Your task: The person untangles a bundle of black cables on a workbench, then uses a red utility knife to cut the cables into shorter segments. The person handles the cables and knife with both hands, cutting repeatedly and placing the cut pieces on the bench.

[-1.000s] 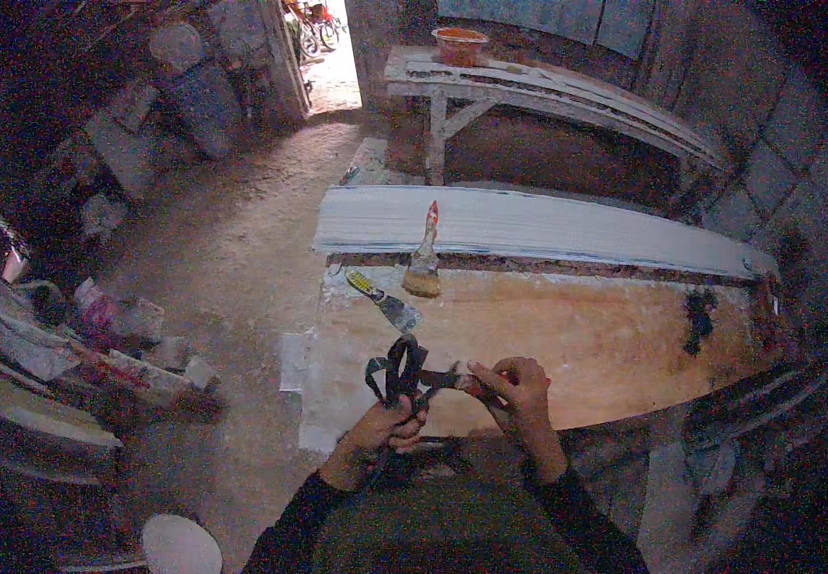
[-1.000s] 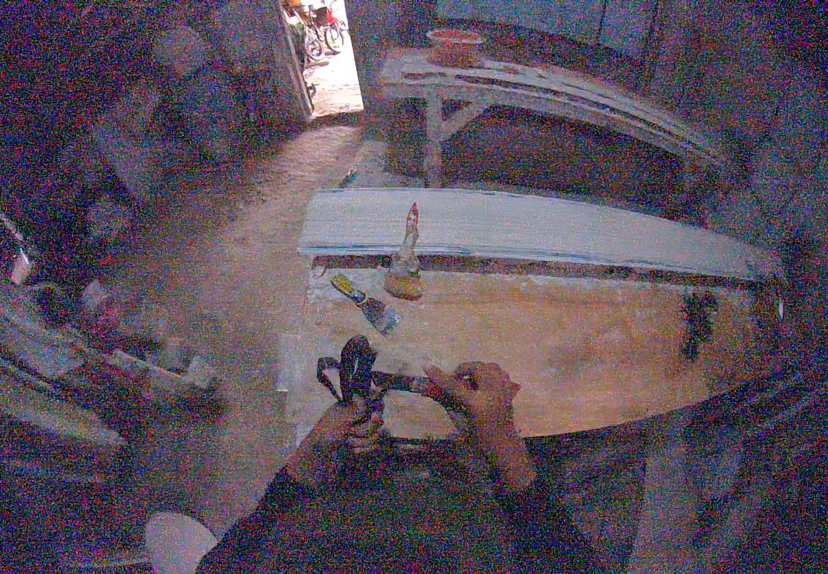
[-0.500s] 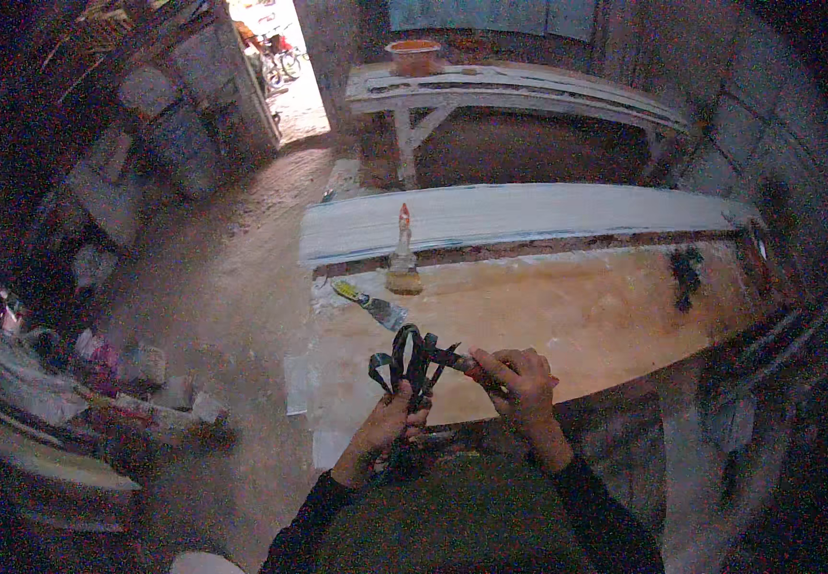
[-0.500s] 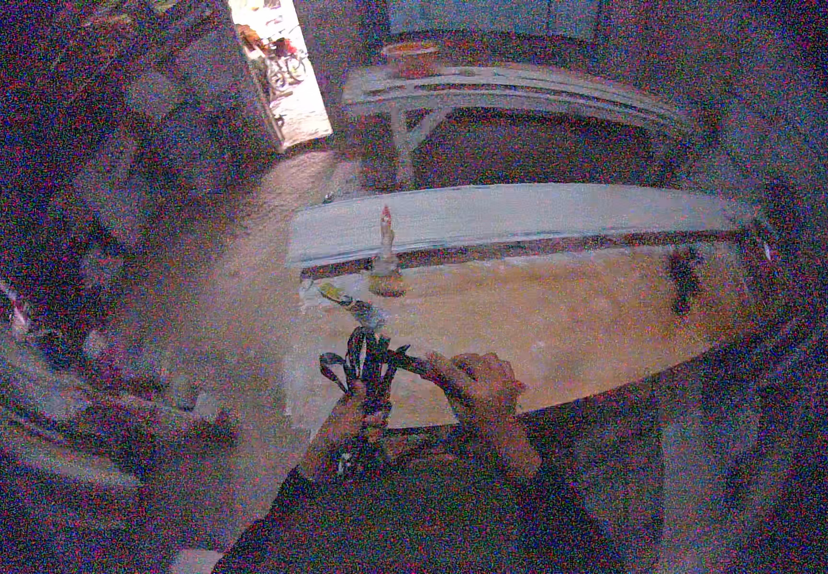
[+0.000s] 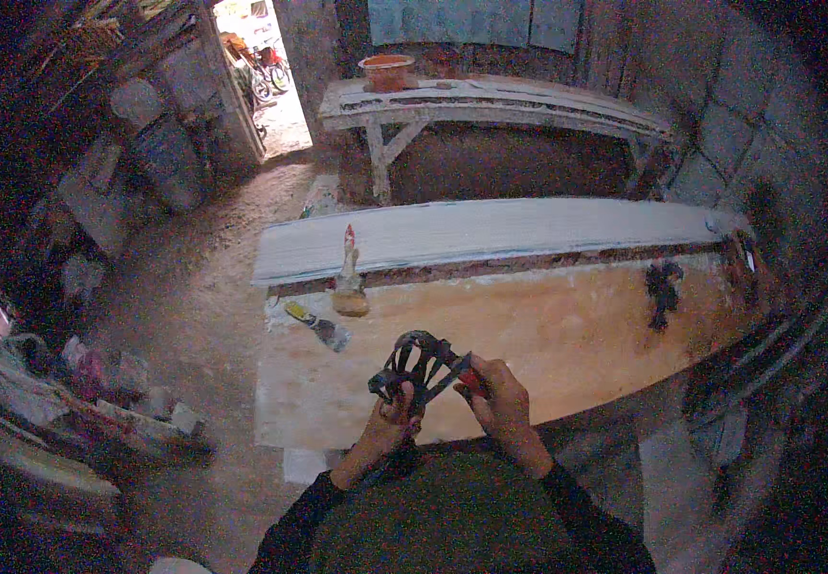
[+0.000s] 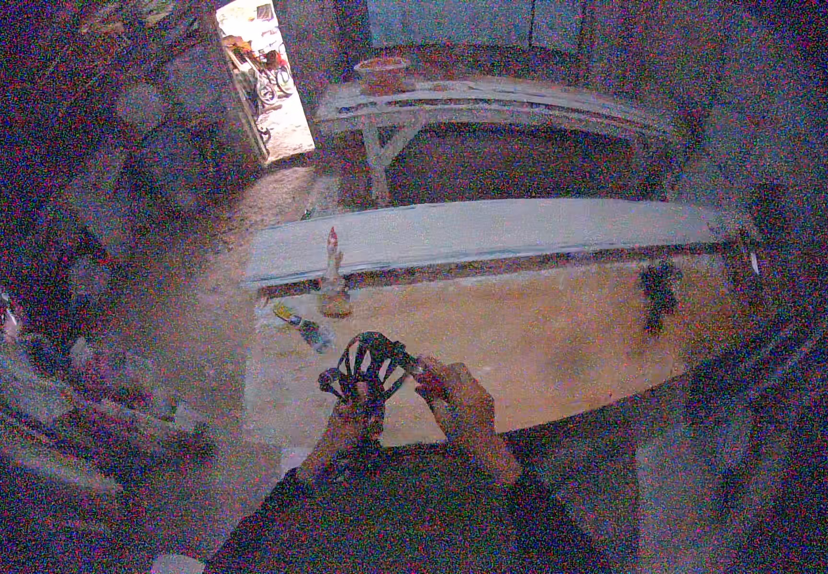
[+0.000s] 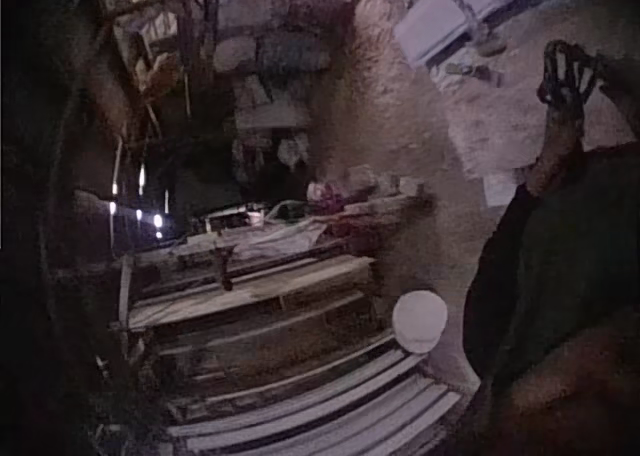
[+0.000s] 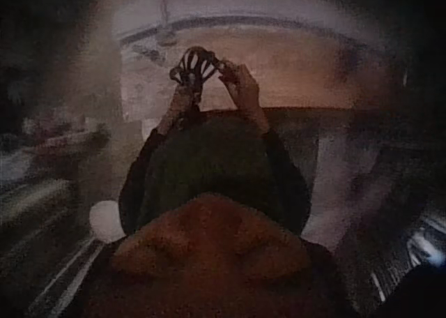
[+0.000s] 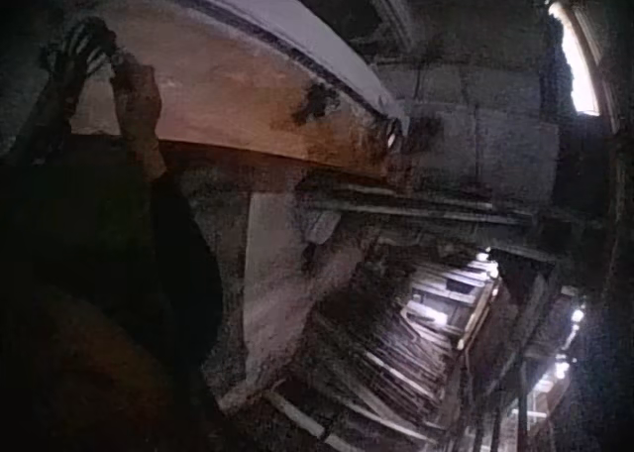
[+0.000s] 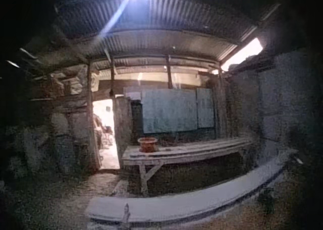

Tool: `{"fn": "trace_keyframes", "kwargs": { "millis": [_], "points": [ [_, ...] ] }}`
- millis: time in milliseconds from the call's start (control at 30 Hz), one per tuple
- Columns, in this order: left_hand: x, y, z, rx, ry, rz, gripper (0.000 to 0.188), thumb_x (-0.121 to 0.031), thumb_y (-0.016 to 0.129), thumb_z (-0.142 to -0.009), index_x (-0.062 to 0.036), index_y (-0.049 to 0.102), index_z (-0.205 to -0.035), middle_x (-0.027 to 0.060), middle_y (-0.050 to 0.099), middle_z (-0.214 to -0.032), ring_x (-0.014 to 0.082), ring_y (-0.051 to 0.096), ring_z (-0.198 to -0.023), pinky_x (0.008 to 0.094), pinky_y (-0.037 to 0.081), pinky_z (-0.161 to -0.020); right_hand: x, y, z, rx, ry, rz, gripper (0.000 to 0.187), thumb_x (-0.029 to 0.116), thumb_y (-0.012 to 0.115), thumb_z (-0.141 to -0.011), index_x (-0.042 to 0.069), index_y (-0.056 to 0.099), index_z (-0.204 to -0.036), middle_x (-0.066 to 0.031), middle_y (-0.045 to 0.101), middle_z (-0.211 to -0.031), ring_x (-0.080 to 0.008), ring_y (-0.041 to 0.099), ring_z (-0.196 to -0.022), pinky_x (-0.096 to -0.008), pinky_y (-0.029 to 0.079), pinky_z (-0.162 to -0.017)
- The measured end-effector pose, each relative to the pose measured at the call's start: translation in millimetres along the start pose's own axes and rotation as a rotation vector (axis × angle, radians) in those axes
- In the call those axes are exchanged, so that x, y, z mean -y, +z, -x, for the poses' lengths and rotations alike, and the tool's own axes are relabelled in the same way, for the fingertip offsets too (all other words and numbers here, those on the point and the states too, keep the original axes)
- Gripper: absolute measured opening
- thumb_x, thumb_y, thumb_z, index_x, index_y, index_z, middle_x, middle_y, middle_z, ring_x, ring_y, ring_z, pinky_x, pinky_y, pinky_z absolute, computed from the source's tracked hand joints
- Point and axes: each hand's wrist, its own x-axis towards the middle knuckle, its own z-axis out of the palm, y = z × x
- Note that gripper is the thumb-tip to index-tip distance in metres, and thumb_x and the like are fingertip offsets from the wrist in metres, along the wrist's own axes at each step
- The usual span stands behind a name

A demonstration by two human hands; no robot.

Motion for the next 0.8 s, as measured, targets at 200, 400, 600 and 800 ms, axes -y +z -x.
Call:
{"fn": "trace_keyframes", "kwargs": {
  "millis": [200, 400, 600, 800],
  "points": [
    [70.6, 57.8, -73.7, 0.018, 0.212, 0.511, 0.029, -0.031, 0.049, -0.086, -0.0137, 0.047, -0.109, 0.0028, 0.051, -0.077, 0.0119, 0.047, -0.058, 0.0264, 0.038, -0.051, -69.9, -52.4, -35.1, 0.202, 0.004, 0.011, 0.039, 0.021, 0.068, -0.072, 0.01, 0.049, -0.104, -0.0098, 0.055, -0.084, -0.028, 0.058, -0.072, -0.033, 0.047, -0.06],
    [73.8, 122.3, -76.8, -0.031, 0.485, 0.083, 0.046, -0.02, 0.052, -0.085, -0.0145, 0.034, -0.127, 0.004, 0.052, -0.082, 0.0128, 0.048, -0.062, 0.0279, 0.04, -0.054, -98.1, -104.4, -46.5, 0.336, 0.069, -0.152, 0.04, 0.027, 0.068, -0.072, 0.009, 0.05, -0.102, -0.0107, 0.057, -0.091, -0.0269, 0.06, -0.078, -0.0334, 0.048, -0.063],
    [35.9, 151.7, -82.7, -0.201, 0.092, 0.341, 0.023, -0.031, 0.05, -0.087, -0.0126, 0.045, -0.099, 0.0029, 0.051, -0.074, 0.0112, 0.047, -0.056, 0.0254, 0.036, -0.045, -120.8, -107.3, -58.8, 0.379, 0.101, -0.084, 0.041, 0.031, 0.069, -0.071, 0.008, 0.05, -0.098, -0.0108, 0.057, -0.084, -0.0276, 0.059, -0.074, -0.0342, 0.047, -0.062],
    [17.7, 155.3, -85.1, -0.206, 0.328, 0.218, 0.024, -0.034, 0.051, -0.086, -0.0106, 0.046, -0.091, 0.0013, 0.05, -0.068, 0.0102, 0.045, -0.052, 0.0249, 0.035, -0.044, -114.0, -85.7, -58.1, 0.329, 0.162, -0.259, 0.038, 0.031, 0.071, -0.068, 0.008, 0.047, -0.089, -0.0089, 0.056, -0.077, -0.0277, 0.059, -0.067, -0.035, 0.046, -0.056]
  ]
}}
